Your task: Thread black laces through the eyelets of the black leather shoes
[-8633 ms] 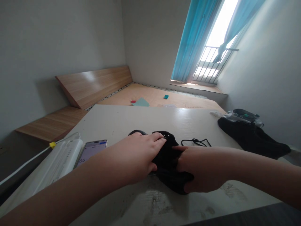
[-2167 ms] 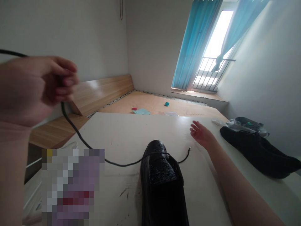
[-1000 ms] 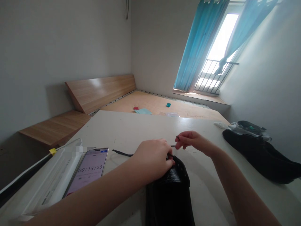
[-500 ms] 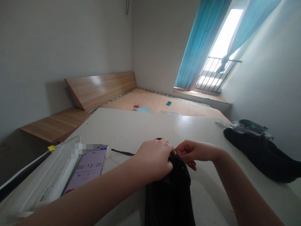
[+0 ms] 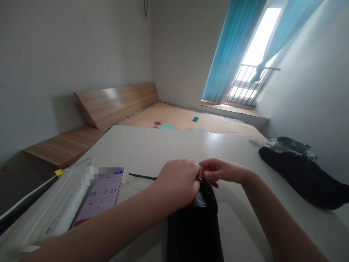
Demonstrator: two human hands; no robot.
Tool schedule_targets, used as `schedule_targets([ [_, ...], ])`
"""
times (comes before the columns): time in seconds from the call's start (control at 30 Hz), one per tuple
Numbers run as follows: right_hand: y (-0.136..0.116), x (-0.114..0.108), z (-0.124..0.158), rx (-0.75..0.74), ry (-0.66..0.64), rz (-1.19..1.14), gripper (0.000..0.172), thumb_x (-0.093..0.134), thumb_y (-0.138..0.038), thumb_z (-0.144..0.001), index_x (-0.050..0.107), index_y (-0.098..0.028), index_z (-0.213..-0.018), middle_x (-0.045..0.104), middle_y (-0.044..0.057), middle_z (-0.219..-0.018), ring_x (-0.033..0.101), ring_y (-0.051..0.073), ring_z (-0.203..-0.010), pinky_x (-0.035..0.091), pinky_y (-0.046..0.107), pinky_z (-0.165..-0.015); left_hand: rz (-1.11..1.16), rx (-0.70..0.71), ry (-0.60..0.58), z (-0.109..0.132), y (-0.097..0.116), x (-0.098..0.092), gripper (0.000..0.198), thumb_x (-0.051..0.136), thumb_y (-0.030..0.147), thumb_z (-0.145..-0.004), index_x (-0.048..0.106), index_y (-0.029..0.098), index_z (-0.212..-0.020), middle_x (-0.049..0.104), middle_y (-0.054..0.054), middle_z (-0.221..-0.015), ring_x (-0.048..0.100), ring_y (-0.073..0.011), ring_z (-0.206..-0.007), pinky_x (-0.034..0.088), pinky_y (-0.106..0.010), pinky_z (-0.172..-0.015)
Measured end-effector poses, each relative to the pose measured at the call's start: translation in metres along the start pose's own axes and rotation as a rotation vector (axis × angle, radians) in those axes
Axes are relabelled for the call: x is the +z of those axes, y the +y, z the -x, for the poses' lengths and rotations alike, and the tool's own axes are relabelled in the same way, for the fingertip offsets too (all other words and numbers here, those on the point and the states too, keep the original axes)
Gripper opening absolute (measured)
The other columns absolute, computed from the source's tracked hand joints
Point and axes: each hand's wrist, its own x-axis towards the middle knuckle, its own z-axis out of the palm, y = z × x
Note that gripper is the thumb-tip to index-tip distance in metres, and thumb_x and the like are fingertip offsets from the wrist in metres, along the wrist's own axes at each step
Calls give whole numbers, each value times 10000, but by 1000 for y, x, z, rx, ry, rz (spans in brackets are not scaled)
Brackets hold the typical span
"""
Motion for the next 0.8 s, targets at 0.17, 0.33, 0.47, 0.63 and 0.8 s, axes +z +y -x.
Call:
schedule_targets([
  [0.17,-24,21,1,-267,188,-8,248,671,-401,-833,671,-153,-843,602,23,-881,533,151,-887,412,274,-825,33,-26,113,1,-4,-23,181,445,297,-864,607,223,-891,685,-24,-911,624,-218,-793,425,-321,-649],
  [0.33,-32,44,-5,-450,315,-193,347,467,-481,-941,489,-215,-720,398,-46,-600,432,114,-572,398,258,-598,138,47,23,10,-11,-52,214,394,353,-912,558,234,-980,685,-3,-960,604,-194,-884,420,-286,-705],
  [0.47,-37,44,-2,-479,535,-179,386,407,-536,-936,367,-234,-699,202,-70,-563,180,110,-472,207,222,-420,52,43,-111,17,-27,-69,358,256,331,-947,591,214,-902,670,-21,-937,583,-179,-829,404,-276,-706],
  [0.63,-39,56,-8,-346,644,121,334,529,-416,-908,560,-187,-667,430,-24,-594,357,112,-568,285,256,-531,-14,-4,-284,16,-41,-72,398,292,370,-927,623,211,-773,681,-12,-796,568,-166,-686,357,-269,-595],
  [0.8,-36,68,-15,-115,448,443,203,527,-253,-884,723,-213,-850,646,27,-879,563,164,-808,399,289,-706,-121,-74,-495,17,-45,-67,295,430,337,-843,710,260,-795,706,-1,-764,576,-162,-641,335,-264,-553],
])
